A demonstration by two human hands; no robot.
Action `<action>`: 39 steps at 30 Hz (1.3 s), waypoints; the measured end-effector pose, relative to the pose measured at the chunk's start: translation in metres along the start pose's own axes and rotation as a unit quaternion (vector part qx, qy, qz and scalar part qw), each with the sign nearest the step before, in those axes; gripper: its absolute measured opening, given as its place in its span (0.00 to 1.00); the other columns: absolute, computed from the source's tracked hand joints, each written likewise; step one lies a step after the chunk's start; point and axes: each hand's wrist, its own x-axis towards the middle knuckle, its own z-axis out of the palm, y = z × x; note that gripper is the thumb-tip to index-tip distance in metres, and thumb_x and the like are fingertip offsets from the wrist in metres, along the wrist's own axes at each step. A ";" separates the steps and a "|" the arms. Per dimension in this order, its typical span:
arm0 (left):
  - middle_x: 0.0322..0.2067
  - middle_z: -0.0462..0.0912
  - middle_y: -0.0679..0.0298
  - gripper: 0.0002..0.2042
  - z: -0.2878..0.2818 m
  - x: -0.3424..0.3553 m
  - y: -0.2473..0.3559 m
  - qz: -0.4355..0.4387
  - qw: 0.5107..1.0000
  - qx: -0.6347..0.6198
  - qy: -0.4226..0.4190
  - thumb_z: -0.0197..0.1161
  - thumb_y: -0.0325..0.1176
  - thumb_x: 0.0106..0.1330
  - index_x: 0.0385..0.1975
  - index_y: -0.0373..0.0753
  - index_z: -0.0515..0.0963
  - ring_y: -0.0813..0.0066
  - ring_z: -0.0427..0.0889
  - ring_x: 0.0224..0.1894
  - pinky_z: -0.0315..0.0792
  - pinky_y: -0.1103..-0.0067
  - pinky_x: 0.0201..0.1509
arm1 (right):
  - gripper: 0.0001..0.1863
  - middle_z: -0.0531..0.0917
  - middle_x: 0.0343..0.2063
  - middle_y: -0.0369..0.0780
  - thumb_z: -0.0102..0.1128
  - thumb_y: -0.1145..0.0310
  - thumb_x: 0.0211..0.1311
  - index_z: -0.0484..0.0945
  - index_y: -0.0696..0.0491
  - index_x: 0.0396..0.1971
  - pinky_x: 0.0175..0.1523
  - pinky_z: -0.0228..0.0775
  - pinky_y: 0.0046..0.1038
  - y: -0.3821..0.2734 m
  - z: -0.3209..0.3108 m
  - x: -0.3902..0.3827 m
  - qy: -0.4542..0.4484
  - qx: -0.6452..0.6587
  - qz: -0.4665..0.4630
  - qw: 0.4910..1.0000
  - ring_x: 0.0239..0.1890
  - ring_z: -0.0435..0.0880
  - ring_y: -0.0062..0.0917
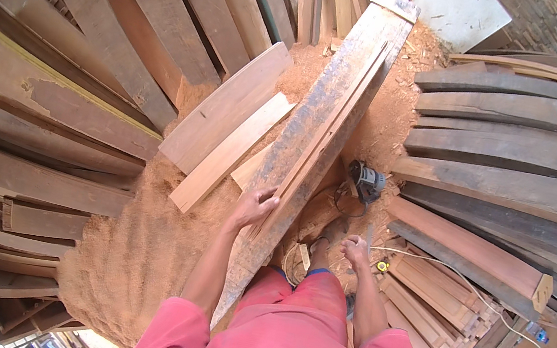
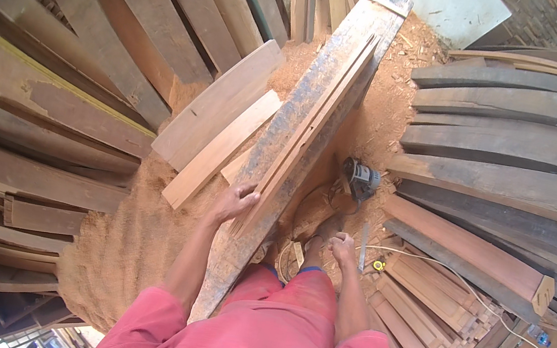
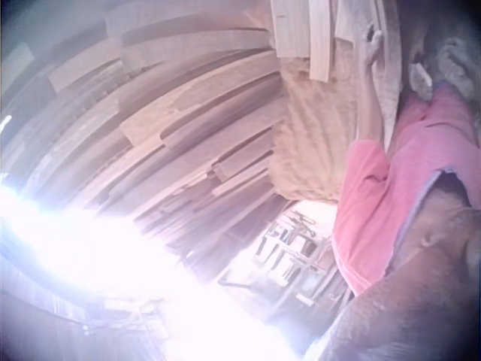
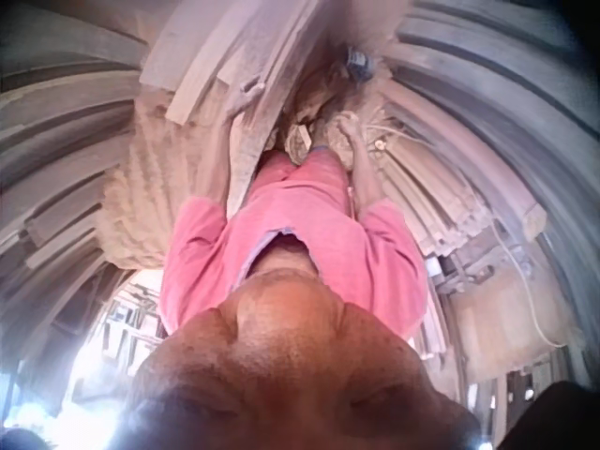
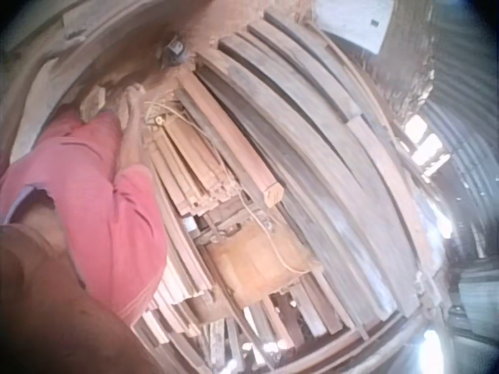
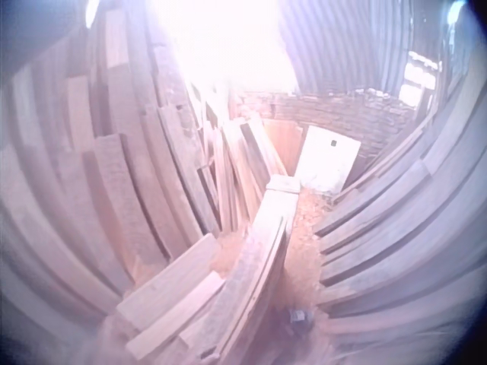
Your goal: The person measures a wooden plank with a square ruler, then uses a handheld router to shape the edges of the wood. The person flips the plank to work on different sides and moves the router along the length of the wood, generating sawdust.
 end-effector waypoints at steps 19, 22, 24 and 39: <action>0.58 0.78 0.36 0.43 0.031 -0.066 -0.031 -0.020 0.996 0.078 0.033 0.67 0.33 0.53 0.73 0.39 0.60 0.39 0.78 0.61 0.72 0.58 0.66 | 0.49 0.76 0.60 0.65 0.71 0.47 0.60 0.63 0.72 0.67 0.68 0.69 0.38 -0.222 0.143 -0.023 0.116 -0.066 -0.342 0.930 0.64 0.77 0.48; 0.71 0.63 0.36 0.48 0.059 -0.102 -0.079 0.023 0.973 0.176 0.147 0.70 0.32 0.53 0.77 0.46 0.55 0.34 0.68 0.69 0.65 0.49 0.71 | 0.48 0.78 0.57 0.62 0.75 0.49 0.57 0.66 0.75 0.62 0.65 0.70 0.36 -0.239 0.171 -0.058 0.070 -0.021 -0.261 0.963 0.60 0.80 0.45; 0.76 0.46 0.34 0.52 0.074 -0.127 -0.094 0.010 0.976 0.180 0.121 0.74 0.35 0.55 0.80 0.52 0.48 0.28 0.51 0.76 0.54 0.42 0.75 | 0.39 0.83 0.50 0.56 0.76 0.57 0.57 0.72 0.74 0.56 0.59 0.74 0.35 -0.209 0.173 -0.038 0.068 -0.001 -0.245 0.967 0.52 0.84 0.41; 0.70 0.57 0.41 0.54 -0.026 -0.237 -0.120 -0.112 0.950 0.220 0.193 0.75 0.57 0.52 0.80 0.62 0.50 0.39 0.58 0.70 0.49 0.49 0.77 | 0.24 0.85 0.45 0.44 0.70 0.72 0.62 0.74 0.64 0.55 0.48 0.82 0.34 -0.170 0.281 -0.117 -0.182 0.202 -0.169 0.947 0.44 0.87 0.31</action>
